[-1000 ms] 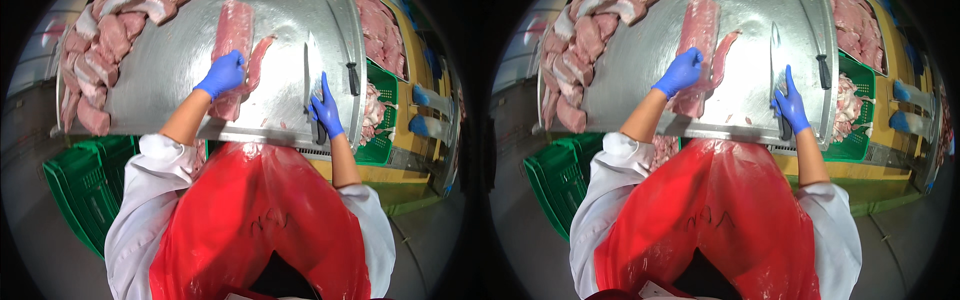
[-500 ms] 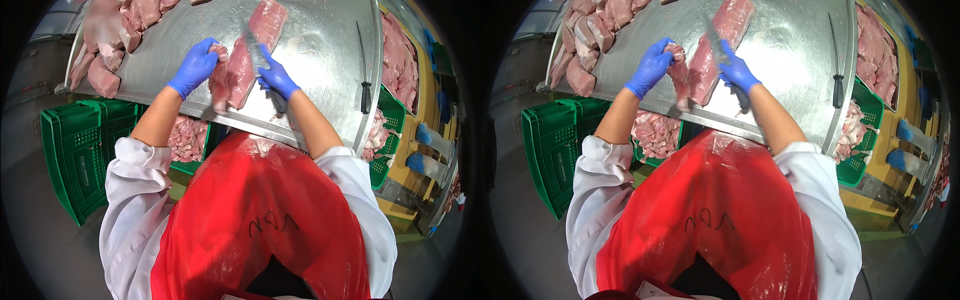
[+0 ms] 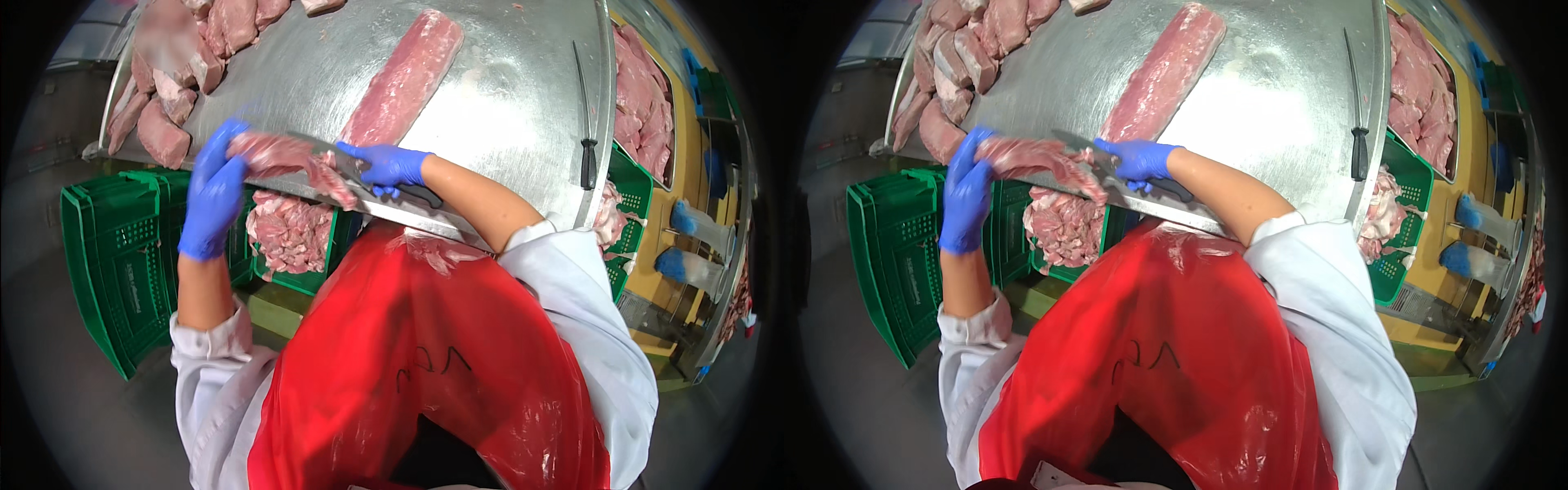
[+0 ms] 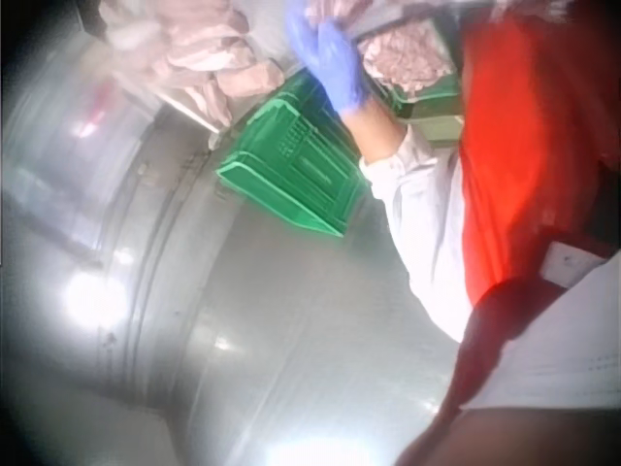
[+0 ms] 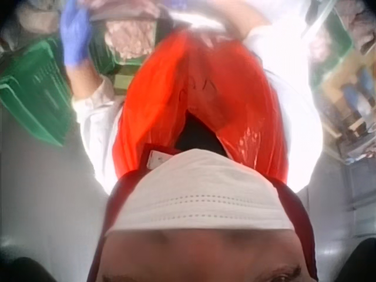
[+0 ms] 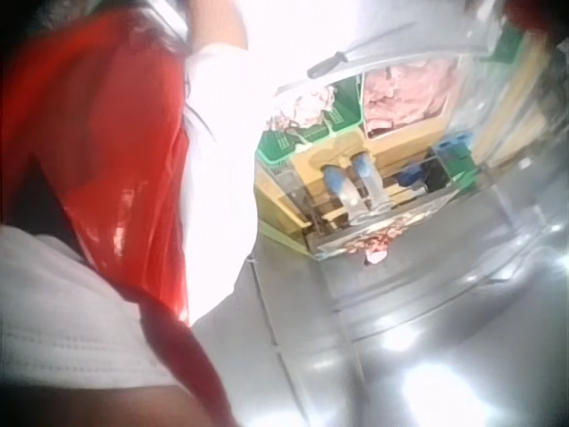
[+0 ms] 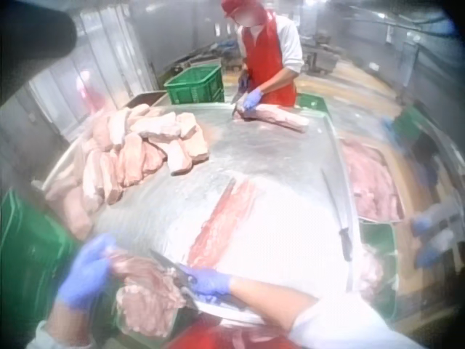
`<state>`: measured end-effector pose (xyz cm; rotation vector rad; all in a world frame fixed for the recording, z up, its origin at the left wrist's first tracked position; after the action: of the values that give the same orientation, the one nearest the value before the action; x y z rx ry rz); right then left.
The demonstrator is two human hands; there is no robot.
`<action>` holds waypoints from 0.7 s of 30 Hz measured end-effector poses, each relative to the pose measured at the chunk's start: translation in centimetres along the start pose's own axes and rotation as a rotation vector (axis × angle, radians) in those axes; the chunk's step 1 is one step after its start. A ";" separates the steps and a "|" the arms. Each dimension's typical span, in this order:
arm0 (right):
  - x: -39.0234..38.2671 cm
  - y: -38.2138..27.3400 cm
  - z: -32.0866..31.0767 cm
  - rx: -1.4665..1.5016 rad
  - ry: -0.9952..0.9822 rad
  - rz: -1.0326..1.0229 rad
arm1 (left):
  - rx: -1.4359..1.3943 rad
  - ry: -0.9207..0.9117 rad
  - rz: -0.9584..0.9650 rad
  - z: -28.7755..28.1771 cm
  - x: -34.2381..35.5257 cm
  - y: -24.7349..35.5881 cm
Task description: The person uses a knife to trim fat and sinew from large pieces of raw meat on a stainless steel table. They separate the trimmed meat from the fat and place the fat into a green basket. The person handles multiple pieces of meat sequentially, repeating the trimming process.
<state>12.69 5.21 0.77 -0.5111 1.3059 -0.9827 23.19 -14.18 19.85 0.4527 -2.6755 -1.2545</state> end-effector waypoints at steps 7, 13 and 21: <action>-12.8 2.3 -2.1 -0.231 -0.209 0.073 | -0.184 0.227 -0.367 -9.6 -9.1 -6.7; -14.2 1.8 -12.6 -0.027 0.413 -0.126 | 0.109 -0.182 -0.609 -9.0 -12.3 -23.5; -3.9 -5.5 -19.9 -0.222 0.500 -0.456 | 0.024 0.020 -0.760 -8.9 -17.3 -32.7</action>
<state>-7.74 9.60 2.66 -0.7889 1.8043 -1.4106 48.51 -34.60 0.20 1.5754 -2.5691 -1.3389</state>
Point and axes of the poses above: each hand's wrist, its own x-axis towards the middle knuckle, its own z-axis out of the palm, y = z × x, the point moved 4 cm from there along x, towards the middle knuckle, and after that the axes turned 11 degrees about x, right-handed, at the moved point
